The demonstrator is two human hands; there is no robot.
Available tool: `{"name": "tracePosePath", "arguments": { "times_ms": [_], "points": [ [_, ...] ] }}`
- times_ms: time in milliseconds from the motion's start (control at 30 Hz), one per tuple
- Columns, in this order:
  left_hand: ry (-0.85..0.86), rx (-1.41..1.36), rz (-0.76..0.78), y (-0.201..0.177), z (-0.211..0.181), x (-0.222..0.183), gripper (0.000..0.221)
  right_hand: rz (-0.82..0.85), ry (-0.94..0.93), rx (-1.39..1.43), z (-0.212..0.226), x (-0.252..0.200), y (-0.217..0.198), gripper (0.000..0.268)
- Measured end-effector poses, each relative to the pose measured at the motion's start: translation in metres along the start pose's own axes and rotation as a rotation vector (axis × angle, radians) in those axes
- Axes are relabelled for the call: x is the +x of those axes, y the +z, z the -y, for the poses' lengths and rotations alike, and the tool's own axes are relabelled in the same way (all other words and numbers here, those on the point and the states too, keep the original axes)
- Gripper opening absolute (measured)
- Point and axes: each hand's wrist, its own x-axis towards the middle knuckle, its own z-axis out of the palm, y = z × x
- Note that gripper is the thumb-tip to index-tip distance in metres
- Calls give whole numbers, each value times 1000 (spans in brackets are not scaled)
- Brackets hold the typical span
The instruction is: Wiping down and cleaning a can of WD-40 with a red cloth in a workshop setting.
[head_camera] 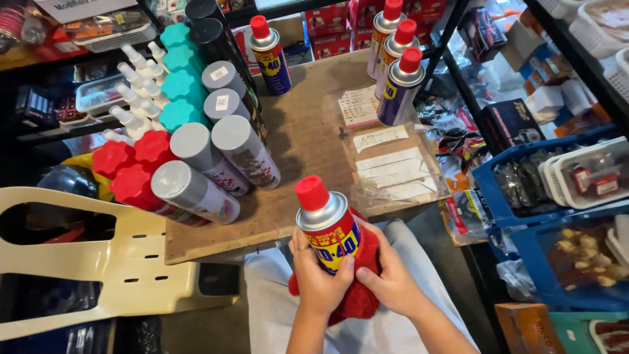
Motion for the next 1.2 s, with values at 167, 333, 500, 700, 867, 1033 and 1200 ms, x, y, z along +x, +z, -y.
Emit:
{"name": "tracePosePath", "arguments": {
  "times_ms": [167,333,500,700,867,1033,1200],
  "points": [
    [-84,-193,182,-11,-35,21,54,-146,39,-16,-2,5,-2,82],
    [-147,-226,263,-9,-38,21,51,-204,93,-21,-18,0,-7,72],
    [-197,-260,166,8,-28,8,48,-229,179,116,-23,-3,-4,68],
    [-302,-326,217,18,-28,2,51,-296,226,151,-19,-5,-5,63],
    [-246,-310,198,24,-28,11,53,-304,180,92,-29,-5,-16,65],
    [-218,-504,137,21,-21,16,55,-356,246,161,-29,-5,-20,67],
    [-133,-342,323,14,-25,14,54,-603,483,656,-10,5,-18,56]
  ]
}}
